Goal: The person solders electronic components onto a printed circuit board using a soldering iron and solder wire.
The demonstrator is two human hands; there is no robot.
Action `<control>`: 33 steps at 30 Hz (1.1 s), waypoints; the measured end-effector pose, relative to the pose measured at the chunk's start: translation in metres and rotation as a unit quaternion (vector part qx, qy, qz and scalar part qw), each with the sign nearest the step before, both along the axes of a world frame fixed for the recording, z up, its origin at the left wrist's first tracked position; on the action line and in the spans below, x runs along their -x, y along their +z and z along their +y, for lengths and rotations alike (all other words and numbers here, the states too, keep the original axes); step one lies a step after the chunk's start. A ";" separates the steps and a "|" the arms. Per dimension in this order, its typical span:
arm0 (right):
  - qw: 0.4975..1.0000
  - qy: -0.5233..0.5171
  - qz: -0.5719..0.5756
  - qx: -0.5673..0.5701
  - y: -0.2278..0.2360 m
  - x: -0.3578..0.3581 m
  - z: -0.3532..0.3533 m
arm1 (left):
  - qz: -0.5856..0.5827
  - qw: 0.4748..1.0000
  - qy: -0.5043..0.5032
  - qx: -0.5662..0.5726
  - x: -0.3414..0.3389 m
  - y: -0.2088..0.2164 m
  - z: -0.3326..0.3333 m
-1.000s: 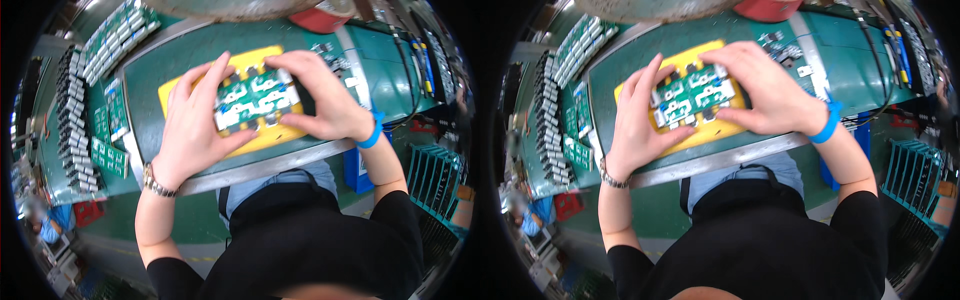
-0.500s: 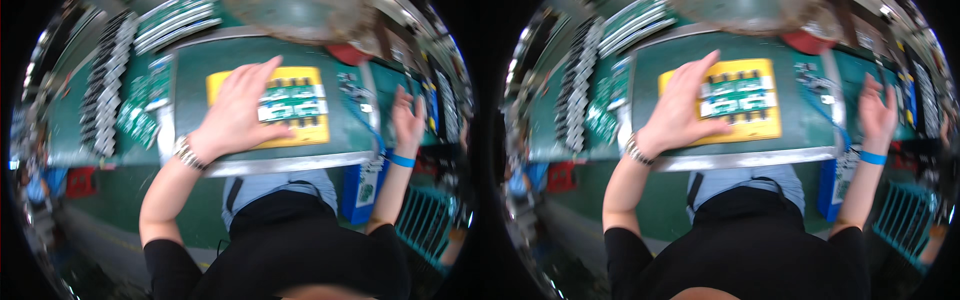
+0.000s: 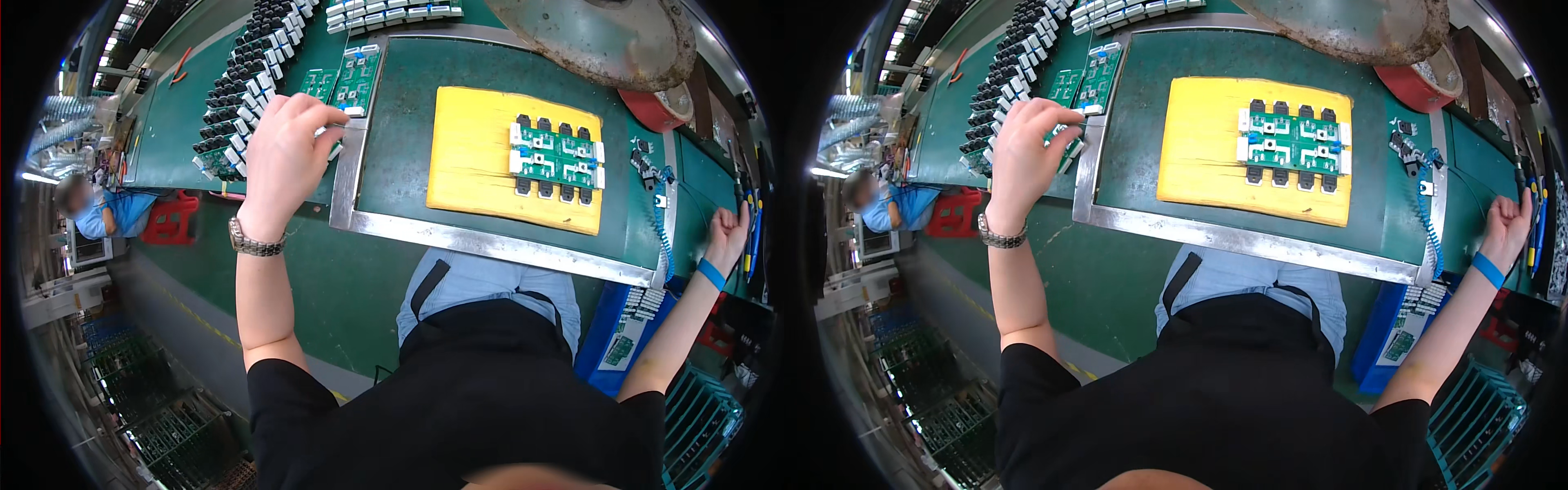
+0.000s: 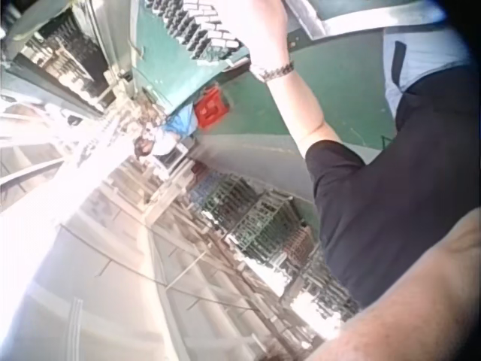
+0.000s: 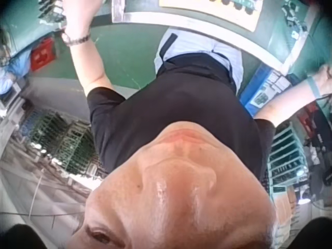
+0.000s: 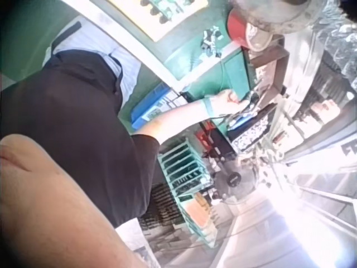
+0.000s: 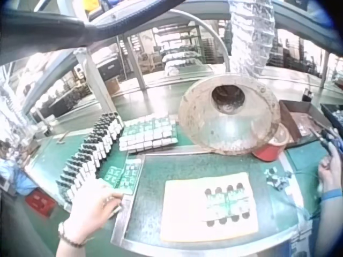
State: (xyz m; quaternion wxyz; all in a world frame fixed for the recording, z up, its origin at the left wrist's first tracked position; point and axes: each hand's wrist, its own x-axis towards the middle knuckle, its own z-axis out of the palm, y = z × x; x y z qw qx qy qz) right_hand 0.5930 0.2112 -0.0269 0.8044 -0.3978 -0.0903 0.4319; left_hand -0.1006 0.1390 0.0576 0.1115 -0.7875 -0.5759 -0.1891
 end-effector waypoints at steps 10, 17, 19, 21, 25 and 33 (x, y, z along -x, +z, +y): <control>0.916 0.159 -0.323 -0.178 0.071 0.103 -0.057 | 0.146 0.989 -0.026 -0.025 -0.013 -0.020 0.005; 0.926 0.023 -0.377 -0.021 0.071 0.168 -0.099 | 0.049 0.995 -0.066 -0.050 -0.017 -0.014 0.007; 0.919 0.082 -0.373 -0.095 0.059 0.169 -0.108 | -0.046 0.996 -0.038 -0.071 -0.016 -0.014 0.005; 0.911 0.119 -0.362 -0.158 0.061 0.195 -0.111 | -0.186 0.979 0.011 -0.087 -0.018 -0.020 0.002; 0.875 0.147 -0.432 -0.162 0.057 0.217 -0.114 | -0.332 0.936 -0.028 -0.115 -0.021 -0.028 0.012; 0.839 0.263 -0.445 -0.170 0.053 0.300 -0.135 | -0.028 0.952 -0.300 -0.047 -0.111 0.016 -0.040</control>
